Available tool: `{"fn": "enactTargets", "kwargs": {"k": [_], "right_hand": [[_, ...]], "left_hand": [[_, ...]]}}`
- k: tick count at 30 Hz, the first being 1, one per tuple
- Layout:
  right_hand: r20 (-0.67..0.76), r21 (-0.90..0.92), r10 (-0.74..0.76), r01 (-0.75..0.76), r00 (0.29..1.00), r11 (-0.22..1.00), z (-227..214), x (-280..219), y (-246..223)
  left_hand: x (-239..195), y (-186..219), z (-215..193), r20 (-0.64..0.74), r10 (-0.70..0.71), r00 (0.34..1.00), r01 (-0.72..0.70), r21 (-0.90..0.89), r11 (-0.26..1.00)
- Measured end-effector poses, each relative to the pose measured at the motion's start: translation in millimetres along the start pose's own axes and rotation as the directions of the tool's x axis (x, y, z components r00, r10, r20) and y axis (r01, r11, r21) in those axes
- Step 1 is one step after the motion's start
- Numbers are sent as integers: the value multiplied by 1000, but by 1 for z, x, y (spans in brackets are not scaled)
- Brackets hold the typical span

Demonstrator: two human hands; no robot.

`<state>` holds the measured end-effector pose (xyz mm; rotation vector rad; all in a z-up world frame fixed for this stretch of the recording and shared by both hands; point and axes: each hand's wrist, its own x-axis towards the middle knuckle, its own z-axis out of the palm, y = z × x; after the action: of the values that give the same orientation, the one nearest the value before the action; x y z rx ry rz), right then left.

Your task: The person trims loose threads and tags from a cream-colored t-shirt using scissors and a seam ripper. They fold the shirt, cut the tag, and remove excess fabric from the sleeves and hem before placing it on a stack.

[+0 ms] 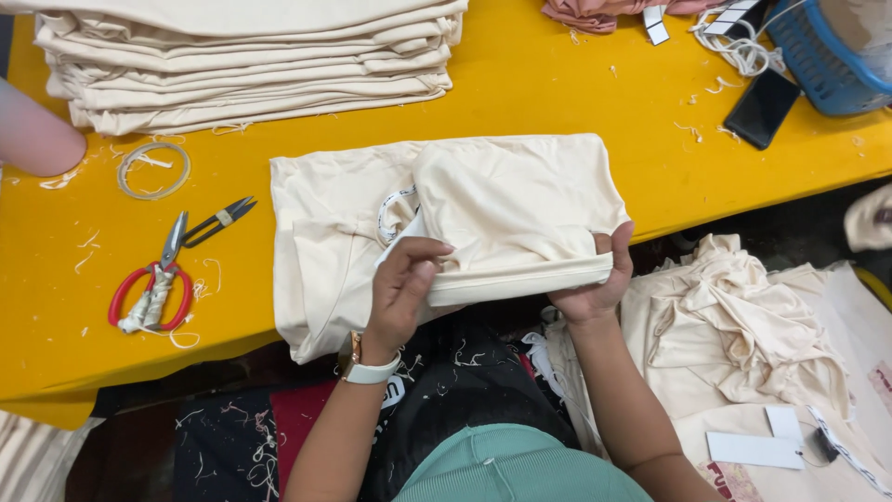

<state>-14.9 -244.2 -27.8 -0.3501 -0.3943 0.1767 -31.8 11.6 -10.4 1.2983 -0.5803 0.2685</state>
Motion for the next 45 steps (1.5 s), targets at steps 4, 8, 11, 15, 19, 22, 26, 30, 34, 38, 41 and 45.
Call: {"fn": "enactTargets", "kwargs": {"k": [4, 8, 11, 15, 19, 22, 26, 30, 34, 38, 41, 45], "right_hand": [[22, -84, 5, -3, 1000, 996, -2, 3, 3], [-194, -128, -34, 9, 980, 992, -208, -30, -49], [-272, -288, -38, -44, 962, 957, -98, 18, -50], [-235, -222, -32, -22, 972, 975, -12, 36, -6], [-167, -420, 76, -140, 983, 897, -31, 36, 29], [-133, -423, 66, -117, 989, 899, -14, 37, 47], [-240, -559, -56, -91, 969, 824, 0, 29, 60], [-207, -643, -212, 30, 955, 766, 19, 21, 62], [-156, -783, -228, 20, 961, 621, 27, 13, 58], [-234, -665, -355, 117, 905, 737, 11, 2, 57], [-297, -628, -367, 110, 882, 771, 8, -2, 56], [-265, -706, -377, 87, 888, 702, 18, -7, 55]], "left_hand": [[-11, -32, -4, -182, -171, 968, 63, -485, 872], [-32, -34, -10, -65, -280, 958, 167, -667, 727], [-30, 6, -60, -117, -26, 993, 67, 367, 928], [-68, 24, -191, -355, 201, 913, 268, 894, 360], [-88, 43, -253, -601, -27, 799, 560, 759, -332], [-86, 38, -274, -617, -161, 771, 485, 731, -480], [-89, 42, -286, -579, -102, 809, 399, 668, -628], [-56, 82, -216, -425, 64, 903, 392, 753, -528], [-53, 60, -119, -251, -238, 938, 334, 836, 436], [-50, 36, -28, 50, -457, 888, 360, 544, 758], [-60, 7, -2, 75, -438, 896, 288, 654, 700], [-50, 10, 12, 33, -323, 946, 194, 738, 646]]}}
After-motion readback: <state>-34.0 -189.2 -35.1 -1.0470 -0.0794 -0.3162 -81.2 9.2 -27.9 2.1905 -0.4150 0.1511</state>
